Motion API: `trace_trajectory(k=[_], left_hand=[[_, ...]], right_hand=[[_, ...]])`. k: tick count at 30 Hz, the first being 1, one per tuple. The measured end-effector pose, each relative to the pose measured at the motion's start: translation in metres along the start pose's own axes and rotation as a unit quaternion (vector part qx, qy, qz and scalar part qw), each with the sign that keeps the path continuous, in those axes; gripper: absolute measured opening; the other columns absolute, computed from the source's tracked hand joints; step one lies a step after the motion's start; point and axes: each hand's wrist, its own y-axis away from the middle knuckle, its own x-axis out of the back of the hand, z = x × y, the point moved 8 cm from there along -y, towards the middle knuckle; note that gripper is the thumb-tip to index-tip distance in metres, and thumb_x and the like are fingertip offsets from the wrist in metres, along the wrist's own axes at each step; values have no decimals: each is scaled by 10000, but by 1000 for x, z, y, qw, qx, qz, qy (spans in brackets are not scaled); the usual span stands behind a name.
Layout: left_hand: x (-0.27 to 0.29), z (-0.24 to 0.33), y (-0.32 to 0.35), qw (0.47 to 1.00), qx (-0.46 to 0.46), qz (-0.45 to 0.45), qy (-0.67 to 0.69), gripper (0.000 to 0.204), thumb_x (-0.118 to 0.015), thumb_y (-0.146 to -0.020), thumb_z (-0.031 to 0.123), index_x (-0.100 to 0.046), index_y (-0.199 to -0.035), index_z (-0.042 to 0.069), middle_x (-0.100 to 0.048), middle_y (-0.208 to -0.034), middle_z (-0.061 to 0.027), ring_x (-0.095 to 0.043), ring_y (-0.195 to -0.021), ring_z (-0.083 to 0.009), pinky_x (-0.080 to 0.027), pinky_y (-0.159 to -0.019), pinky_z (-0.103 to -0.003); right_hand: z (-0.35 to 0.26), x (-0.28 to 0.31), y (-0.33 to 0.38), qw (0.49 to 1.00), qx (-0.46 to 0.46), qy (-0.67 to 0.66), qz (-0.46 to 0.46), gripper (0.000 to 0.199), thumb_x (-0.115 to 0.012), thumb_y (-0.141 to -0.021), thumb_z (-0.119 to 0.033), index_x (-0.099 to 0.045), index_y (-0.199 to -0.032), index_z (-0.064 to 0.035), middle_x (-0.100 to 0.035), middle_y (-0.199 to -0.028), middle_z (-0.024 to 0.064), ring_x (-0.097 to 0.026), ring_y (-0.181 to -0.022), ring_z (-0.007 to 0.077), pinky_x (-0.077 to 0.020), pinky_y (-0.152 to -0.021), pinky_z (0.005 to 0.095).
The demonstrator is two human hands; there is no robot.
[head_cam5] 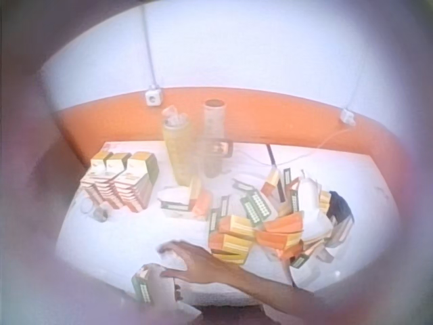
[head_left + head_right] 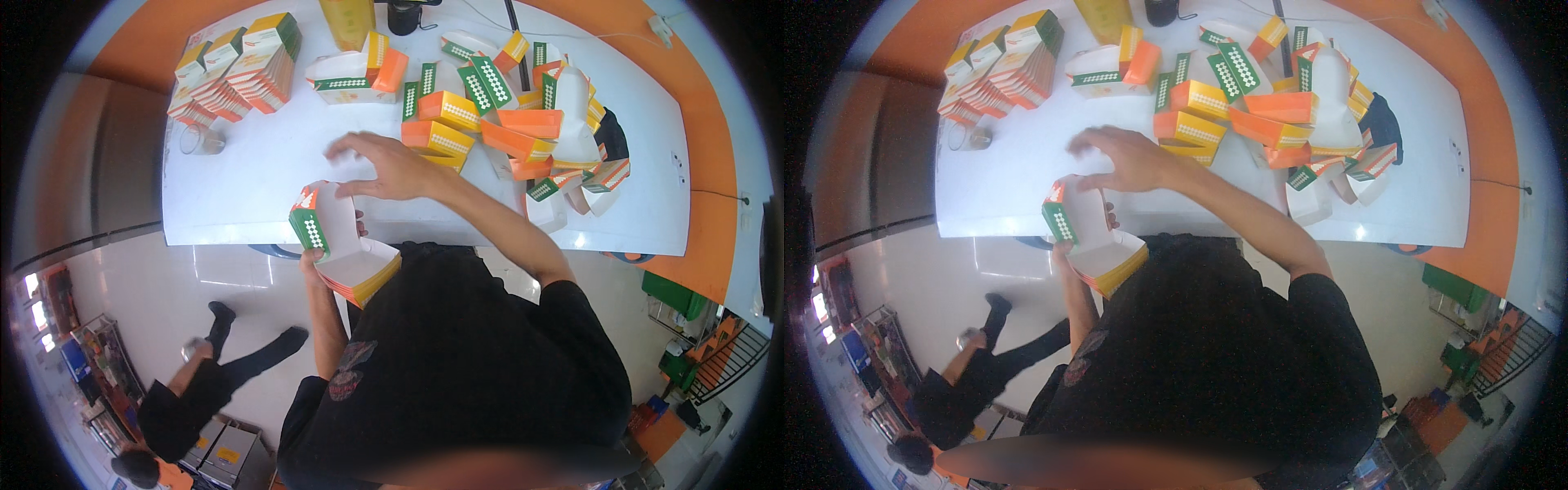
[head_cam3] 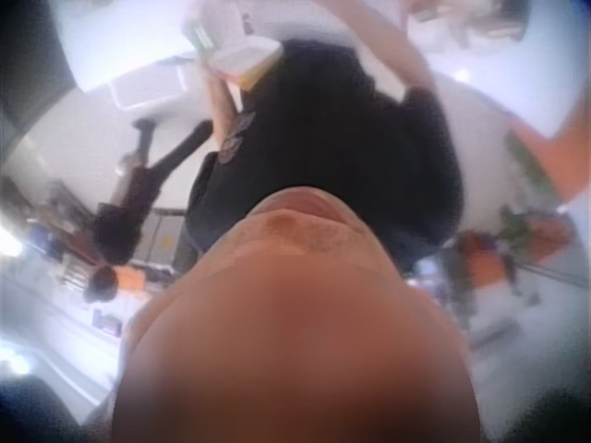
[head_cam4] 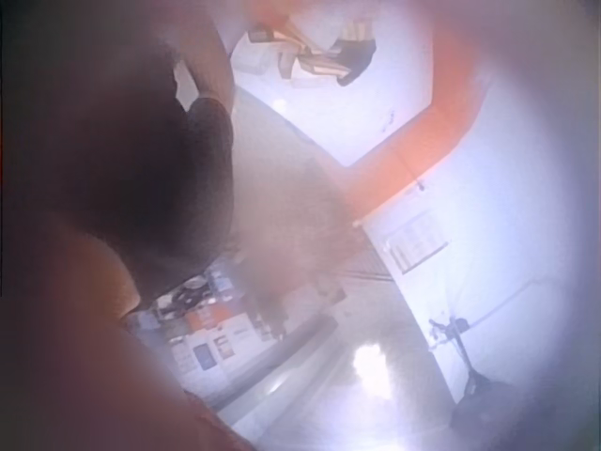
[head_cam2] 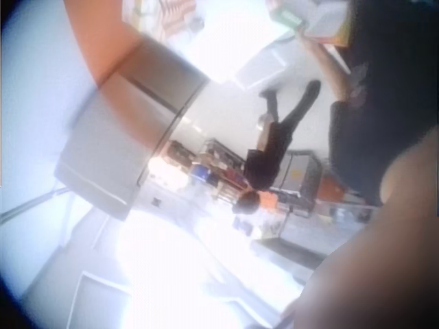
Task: The person repeatedly picks flat, printed paperboard pieces from a white table, folds them into small rectangular boxes, and stacks the finished boxes. The person handles the pieces by hand without tools, working continuously at the table.
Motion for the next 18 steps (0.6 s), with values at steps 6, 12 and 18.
trace_trajectory(k=[6,12,18], left_hand=[[28,4,5,987,66,146,-30,958,-681,-529,289,-460,-1387,-77,-594,-1230,-266,-651,-1035,-385,-552,-900,-487],[-25,52,-22,996,7,6,-83,963,-685,-521,279,-457,-1390,-67,-592,-1228,-256,-649,-1034,-385,-554,-893,-481],[-94,76,-27,982,-1,-133,-133,969,-689,-513,269,-454,-1394,-57,-590,-1225,-246,-647,-1034,-385,-557,-887,-475]], right_hand=[[5,-64,-37,973,-130,-56,-181,634,-708,-863,-573,-634,-1141,-9,-709,-923,228,-700,-835,384,-540,-808,443],[-35,-61,-64,988,-57,27,-141,566,-646,-875,-579,-703,-981,-26,-709,-848,232,-704,-833,386,-538,-782,442],[-13,-76,-90,992,-63,36,-102,483,-564,-953,-492,-714,-939,-33,-727,-873,185,-700,-888,374,-532,-813,463]])
